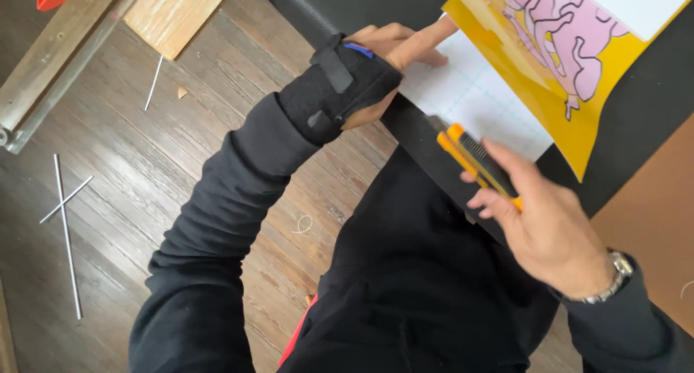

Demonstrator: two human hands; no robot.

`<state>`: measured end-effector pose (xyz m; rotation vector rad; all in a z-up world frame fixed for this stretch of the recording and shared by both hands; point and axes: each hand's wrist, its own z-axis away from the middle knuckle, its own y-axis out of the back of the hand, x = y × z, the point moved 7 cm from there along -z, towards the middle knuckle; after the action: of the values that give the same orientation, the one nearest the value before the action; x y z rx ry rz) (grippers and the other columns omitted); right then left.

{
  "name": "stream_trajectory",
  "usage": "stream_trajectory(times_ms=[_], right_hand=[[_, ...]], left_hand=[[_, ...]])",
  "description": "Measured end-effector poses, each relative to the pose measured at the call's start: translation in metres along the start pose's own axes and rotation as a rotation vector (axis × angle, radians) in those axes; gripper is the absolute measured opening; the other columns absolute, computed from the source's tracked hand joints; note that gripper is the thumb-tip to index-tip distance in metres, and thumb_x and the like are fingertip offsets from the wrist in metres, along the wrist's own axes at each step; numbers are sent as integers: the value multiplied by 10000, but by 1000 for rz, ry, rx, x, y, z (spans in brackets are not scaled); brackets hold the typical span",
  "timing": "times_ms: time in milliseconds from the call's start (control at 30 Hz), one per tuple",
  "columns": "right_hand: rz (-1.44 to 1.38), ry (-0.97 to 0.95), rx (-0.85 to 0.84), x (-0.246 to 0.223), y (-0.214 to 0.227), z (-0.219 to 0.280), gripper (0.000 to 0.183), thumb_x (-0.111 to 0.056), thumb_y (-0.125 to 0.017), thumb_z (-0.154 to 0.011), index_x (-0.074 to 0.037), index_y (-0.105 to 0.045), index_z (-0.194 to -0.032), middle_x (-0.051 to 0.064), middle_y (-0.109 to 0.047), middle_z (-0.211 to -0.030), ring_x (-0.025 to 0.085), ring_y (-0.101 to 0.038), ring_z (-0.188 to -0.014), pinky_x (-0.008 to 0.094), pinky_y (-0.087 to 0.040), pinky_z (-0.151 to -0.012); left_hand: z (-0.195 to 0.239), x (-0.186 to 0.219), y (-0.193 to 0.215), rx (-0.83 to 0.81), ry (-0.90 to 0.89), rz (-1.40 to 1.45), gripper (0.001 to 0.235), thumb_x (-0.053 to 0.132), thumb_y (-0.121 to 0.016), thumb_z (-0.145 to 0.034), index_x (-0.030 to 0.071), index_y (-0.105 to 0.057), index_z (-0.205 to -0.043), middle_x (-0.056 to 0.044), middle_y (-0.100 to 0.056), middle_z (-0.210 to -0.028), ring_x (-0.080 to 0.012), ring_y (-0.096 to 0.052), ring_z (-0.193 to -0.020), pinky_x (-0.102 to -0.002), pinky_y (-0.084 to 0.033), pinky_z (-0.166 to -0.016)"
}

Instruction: Trimming a yellow print with a utility knife and adhering it to a white backing board at a workshop table.

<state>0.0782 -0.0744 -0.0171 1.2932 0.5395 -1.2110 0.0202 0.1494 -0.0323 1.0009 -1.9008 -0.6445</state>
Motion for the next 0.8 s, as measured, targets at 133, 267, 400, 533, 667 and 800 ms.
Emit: stream_trajectory(times_ms=[133, 267, 400, 533, 667, 800], right_hand=[[320, -227, 174, 3, 16, -13, 537, -182, -626, -968, -69, -485, -1473, 147, -760, -1062, 217, -776, -840, 362, -606, -728], [694, -2, 274, -4, 22, -19, 442, -207, -692, -986, -1, -558, -1353, 223, -682, -1030, 376, -700, -866, 448, -561, -744], [694, -39, 253, -1, 22, -30, 414, -210, -665, -1001, 44, -563, -1311, 221, -670, -1014, 364, -697, -811, 438, -567, -725], [871, 102, 252, -16, 19, -41, 436, -255, -712, -973, 51, -625, -1270, 225, -684, -1067, 361, -700, -853, 415, -569, -742], [964, 157, 218, -32, 16, -46, 485, -247, -723, -960, -9, -640, -1374, 188, -700, -1081, 313, -702, -823, 380, -565, -729], [1023, 173, 218, -40, 13, -47, 493, -237, -742, -937, -42, -648, -1380, 172, -708, -1065, 296, -701, -792, 364, -561, -702]], left_hand=[[4, -9, 5, -49, 12, 29, 832, -133, -526, -883, 141, -271, -1625, 21, -731, -1347, -217, -653, -1231, -372, -504, -1087], [6, -23, 1, -72, 4, 86, 837, -106, -593, -926, 148, -217, -1629, 0, -727, -1369, -221, -668, -1194, -381, -504, -1093], [10, -39, -7, -83, 31, 180, 876, -101, -619, -939, 185, -189, -1646, -50, -725, -1344, -230, -693, -1168, -349, -536, -1118], [11, -40, -2, -54, 24, 293, 768, -105, -633, -943, 120, -286, -1590, -133, -730, -1306, -288, -705, -1228, -372, -542, -1133], [19, -52, -8, -11, 8, 559, 422, -101, -598, -995, 41, -389, -1333, -177, -718, -1321, -285, -687, -1331, -360, -541, -1189], [17, -44, 3, -3, 13, 587, 293, -76, -612, -1020, 45, -419, -1204, -177, -713, -1315, -293, -658, -1356, -367, -527, -1176]])
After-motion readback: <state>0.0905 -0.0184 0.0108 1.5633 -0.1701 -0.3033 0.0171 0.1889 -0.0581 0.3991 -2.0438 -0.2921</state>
